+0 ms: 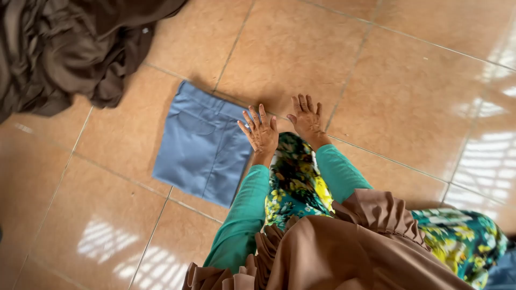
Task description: Folding grey trousers on the floor and stacking them neatly.
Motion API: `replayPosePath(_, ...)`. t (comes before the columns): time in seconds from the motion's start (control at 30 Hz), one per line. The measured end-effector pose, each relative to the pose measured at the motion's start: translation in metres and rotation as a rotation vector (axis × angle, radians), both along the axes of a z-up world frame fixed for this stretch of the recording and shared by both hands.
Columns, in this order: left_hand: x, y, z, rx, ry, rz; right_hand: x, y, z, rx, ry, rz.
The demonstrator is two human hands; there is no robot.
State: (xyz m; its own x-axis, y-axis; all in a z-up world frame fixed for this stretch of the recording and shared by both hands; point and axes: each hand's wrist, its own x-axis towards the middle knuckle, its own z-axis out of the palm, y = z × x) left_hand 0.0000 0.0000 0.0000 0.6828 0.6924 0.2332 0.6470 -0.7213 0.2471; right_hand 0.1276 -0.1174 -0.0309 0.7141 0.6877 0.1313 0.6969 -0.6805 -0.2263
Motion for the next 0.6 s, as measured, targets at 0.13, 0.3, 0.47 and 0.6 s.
replayPosePath(0.13,0.045,-0.043,-0.004,-0.054,-0.015,-0.122,0.020,-0.069,0.028,-0.041,0.007,-0.139)
replayPosePath(0.3,0.074,-0.085,-0.007,0.145,0.030,-0.154,0.031,-0.120,0.039,-0.098,0.078,-0.275)
replayPosePath(0.47,0.090,-0.107,-0.002,0.030,0.152,-0.255,0.040,-0.154,0.056,-0.143,0.155,-0.361)
replayPosePath(0.6,0.115,-0.154,0.023,-0.210,0.306,-0.403,0.043,-0.210,0.081,-0.137,0.199,-0.479)
